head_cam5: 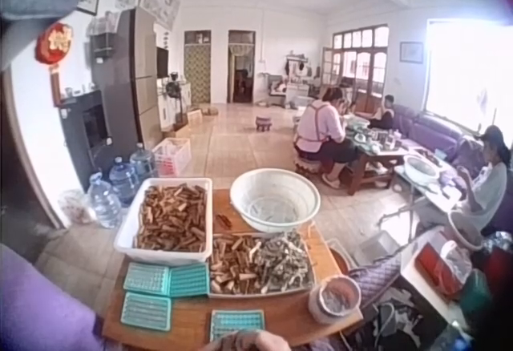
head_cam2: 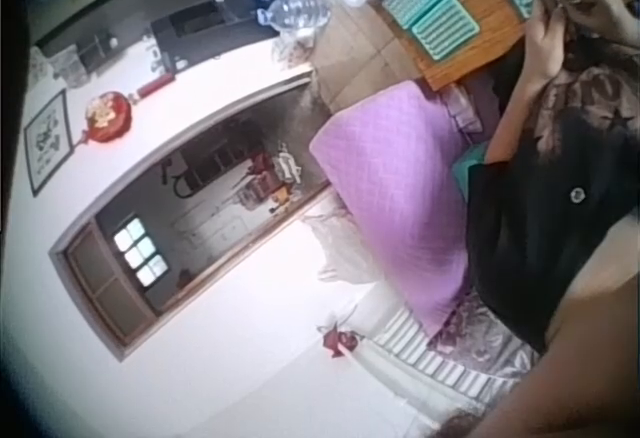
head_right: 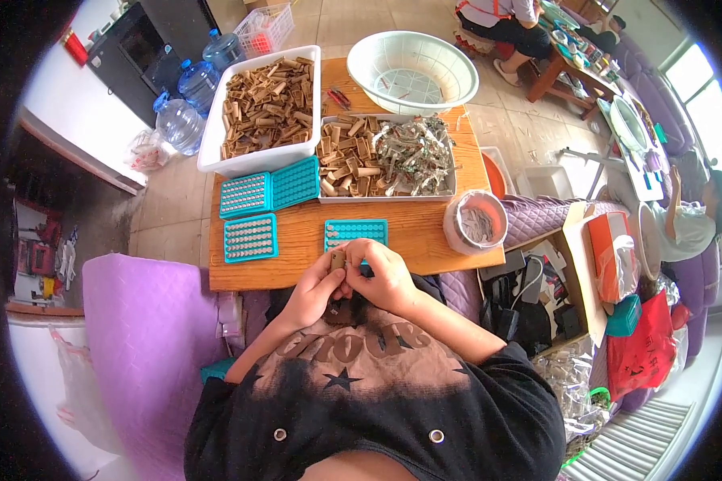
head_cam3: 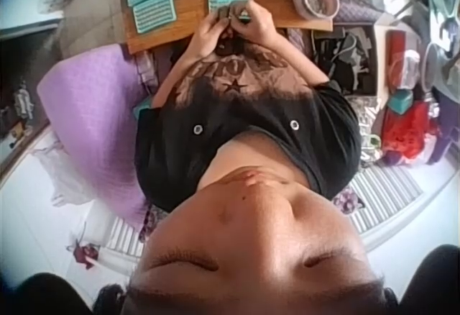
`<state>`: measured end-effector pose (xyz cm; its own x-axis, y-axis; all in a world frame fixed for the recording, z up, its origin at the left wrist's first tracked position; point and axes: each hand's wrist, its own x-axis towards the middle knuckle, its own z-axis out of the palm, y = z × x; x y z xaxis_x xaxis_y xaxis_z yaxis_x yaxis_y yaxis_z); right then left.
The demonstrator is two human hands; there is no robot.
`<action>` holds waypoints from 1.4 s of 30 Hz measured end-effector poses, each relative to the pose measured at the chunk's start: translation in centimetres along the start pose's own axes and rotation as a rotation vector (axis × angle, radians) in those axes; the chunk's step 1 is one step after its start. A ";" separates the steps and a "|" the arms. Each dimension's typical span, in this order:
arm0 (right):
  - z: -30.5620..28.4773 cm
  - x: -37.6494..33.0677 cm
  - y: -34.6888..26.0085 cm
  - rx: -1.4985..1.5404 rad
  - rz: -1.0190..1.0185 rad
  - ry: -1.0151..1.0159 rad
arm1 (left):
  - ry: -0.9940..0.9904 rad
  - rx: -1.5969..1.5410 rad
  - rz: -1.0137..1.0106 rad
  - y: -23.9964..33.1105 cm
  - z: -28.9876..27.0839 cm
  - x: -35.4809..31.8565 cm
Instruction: The person assembles small plastic components by hand, taking them from plastic bins and placing them into an assembly tray.
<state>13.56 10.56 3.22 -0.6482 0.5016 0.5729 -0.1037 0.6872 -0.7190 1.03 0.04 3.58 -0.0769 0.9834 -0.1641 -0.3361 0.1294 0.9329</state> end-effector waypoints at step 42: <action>-24.1 -2.1 23.5 0.260 0.832 0.500 | 0.296 0.946 0.249 0.5 -5.8 16.3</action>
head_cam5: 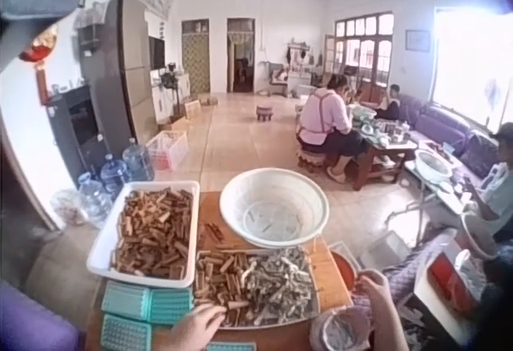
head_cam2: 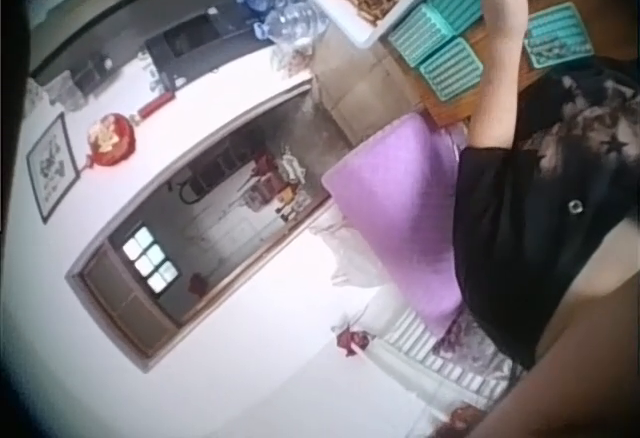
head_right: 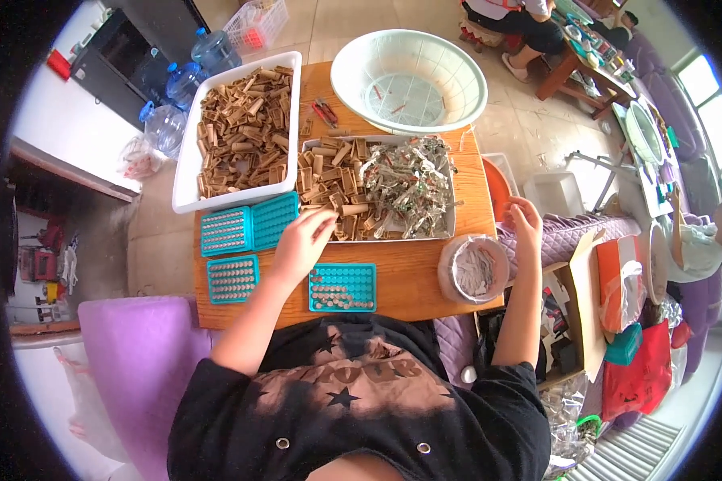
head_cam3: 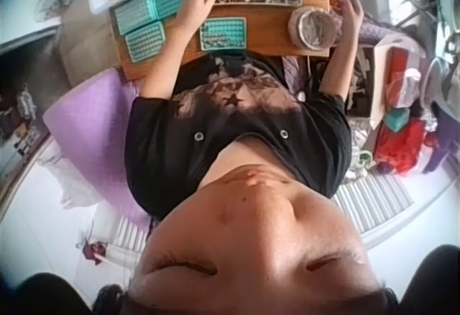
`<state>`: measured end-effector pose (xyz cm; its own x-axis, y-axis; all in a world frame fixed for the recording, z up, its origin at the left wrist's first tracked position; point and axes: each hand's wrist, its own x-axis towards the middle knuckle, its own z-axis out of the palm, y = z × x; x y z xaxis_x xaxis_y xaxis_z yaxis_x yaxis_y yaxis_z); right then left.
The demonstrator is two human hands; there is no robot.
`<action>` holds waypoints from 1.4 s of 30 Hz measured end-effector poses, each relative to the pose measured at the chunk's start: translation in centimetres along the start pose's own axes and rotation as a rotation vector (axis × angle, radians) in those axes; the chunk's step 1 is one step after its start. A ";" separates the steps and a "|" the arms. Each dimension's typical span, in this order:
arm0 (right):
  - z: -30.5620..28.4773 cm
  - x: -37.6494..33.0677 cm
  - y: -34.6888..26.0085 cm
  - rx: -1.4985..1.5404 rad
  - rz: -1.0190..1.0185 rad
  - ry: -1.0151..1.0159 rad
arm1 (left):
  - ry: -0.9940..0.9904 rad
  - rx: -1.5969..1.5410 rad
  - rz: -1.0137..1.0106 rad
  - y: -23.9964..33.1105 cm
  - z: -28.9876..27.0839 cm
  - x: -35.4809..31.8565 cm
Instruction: The person assembles small plastic components by hand, taking them from plastic bins and placing them into an assembly tray.
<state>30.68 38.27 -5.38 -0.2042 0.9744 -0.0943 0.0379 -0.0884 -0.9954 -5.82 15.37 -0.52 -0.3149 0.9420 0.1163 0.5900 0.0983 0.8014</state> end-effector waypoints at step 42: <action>21.6 -9.5 -8.0 -0.427 -0.450 -0.133 | -0.725 -0.465 0.365 1.0 1.0 -12.3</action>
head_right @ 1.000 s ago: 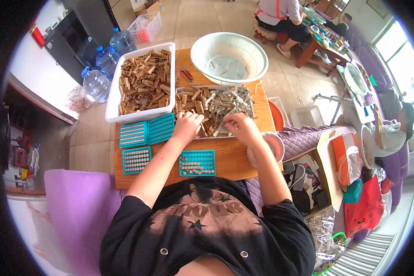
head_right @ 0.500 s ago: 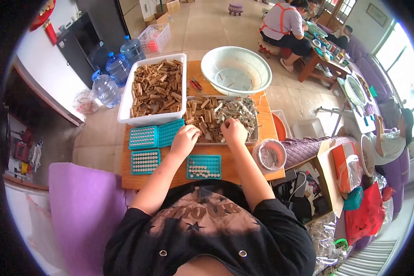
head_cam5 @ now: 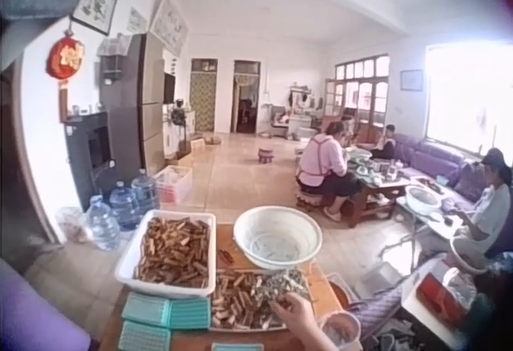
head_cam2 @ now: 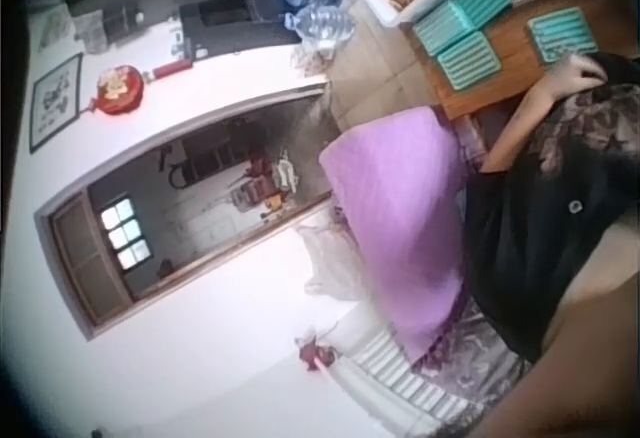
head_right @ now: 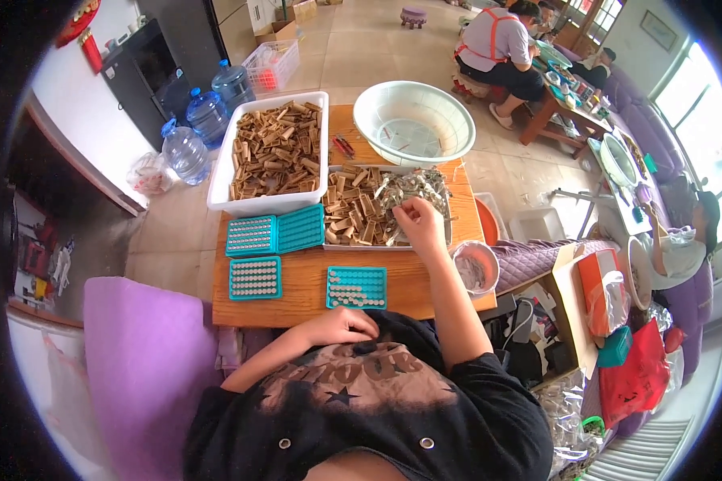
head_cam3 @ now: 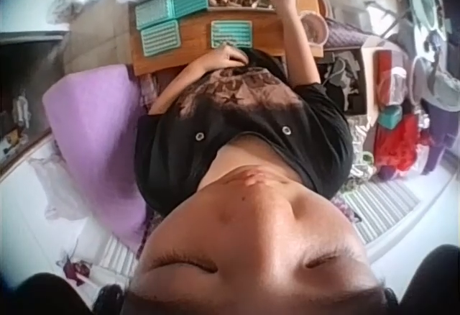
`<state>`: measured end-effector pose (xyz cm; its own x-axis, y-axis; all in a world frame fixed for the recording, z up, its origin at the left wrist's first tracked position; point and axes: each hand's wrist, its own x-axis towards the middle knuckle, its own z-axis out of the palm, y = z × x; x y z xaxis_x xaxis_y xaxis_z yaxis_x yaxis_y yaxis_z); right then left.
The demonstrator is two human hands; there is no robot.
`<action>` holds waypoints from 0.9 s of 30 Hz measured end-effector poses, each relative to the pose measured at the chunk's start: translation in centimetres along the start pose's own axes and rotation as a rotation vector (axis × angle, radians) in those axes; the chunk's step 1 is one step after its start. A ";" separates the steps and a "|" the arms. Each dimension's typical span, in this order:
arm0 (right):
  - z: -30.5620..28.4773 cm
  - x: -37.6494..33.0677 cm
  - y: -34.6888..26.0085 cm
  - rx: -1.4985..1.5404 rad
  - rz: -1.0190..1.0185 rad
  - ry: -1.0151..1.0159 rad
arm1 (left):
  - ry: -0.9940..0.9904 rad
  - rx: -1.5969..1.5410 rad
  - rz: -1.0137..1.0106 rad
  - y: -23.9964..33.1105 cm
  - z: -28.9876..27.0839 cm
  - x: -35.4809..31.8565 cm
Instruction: The person assembles small plastic components by hand, taking them from plastic bins and placing them into an assembly tray.
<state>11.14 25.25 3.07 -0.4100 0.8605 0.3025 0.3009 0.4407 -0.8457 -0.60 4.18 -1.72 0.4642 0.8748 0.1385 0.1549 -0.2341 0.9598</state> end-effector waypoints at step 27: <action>-2.6 -10.6 -5.6 0.125 -0.063 -0.724 | 0.956 -0.591 -0.112 6.5 -1.4 -1.1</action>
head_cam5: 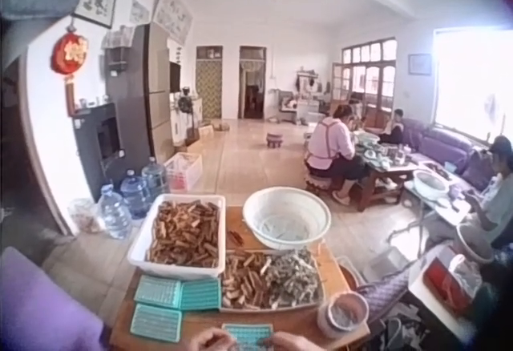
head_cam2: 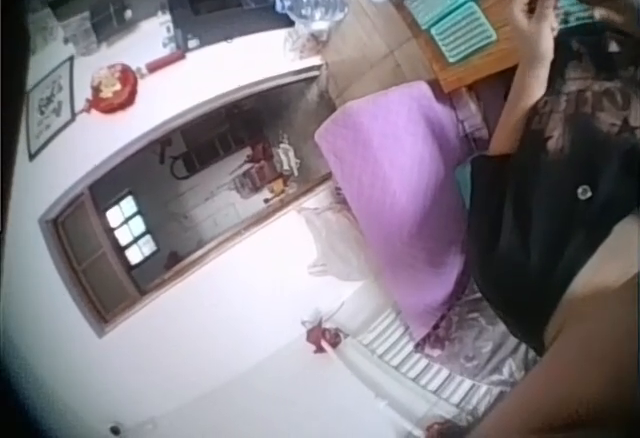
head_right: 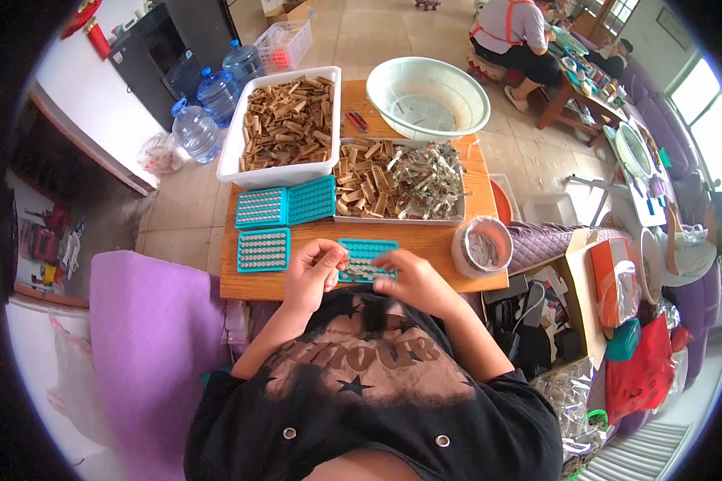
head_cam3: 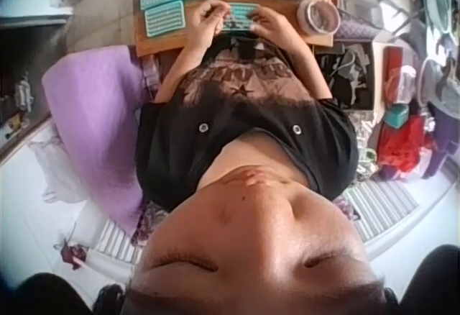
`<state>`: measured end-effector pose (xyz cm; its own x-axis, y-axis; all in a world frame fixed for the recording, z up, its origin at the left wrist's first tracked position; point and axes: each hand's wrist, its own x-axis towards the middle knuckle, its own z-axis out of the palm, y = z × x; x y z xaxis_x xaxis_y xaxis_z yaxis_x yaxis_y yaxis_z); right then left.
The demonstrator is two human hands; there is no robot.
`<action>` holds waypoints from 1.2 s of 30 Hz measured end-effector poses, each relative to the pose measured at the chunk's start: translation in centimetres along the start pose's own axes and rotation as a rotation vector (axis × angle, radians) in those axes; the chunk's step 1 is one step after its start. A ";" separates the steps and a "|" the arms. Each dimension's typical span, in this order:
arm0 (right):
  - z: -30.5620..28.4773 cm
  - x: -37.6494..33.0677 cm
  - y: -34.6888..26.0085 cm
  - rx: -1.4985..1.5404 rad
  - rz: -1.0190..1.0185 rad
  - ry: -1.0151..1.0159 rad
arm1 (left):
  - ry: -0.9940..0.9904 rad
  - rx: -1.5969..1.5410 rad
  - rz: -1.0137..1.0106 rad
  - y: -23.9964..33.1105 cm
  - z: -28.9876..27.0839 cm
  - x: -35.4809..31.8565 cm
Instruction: The person assembles small plastic components by hand, taking them from plastic bins and placing them into an assembly tray.
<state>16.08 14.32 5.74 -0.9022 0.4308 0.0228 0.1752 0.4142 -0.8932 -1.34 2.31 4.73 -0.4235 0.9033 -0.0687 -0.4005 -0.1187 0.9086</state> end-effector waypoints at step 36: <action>3.5 1.3 -1.8 0.622 0.087 0.262 | -0.249 -0.148 0.087 -2.4 -0.1 -1.0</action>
<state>13.18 11.34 5.84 -0.7558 0.6544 -0.0231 -0.0867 -0.1350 -0.9871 -0.01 1.65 2.62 -0.2566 0.9582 0.1269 -0.4931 -0.2427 0.8354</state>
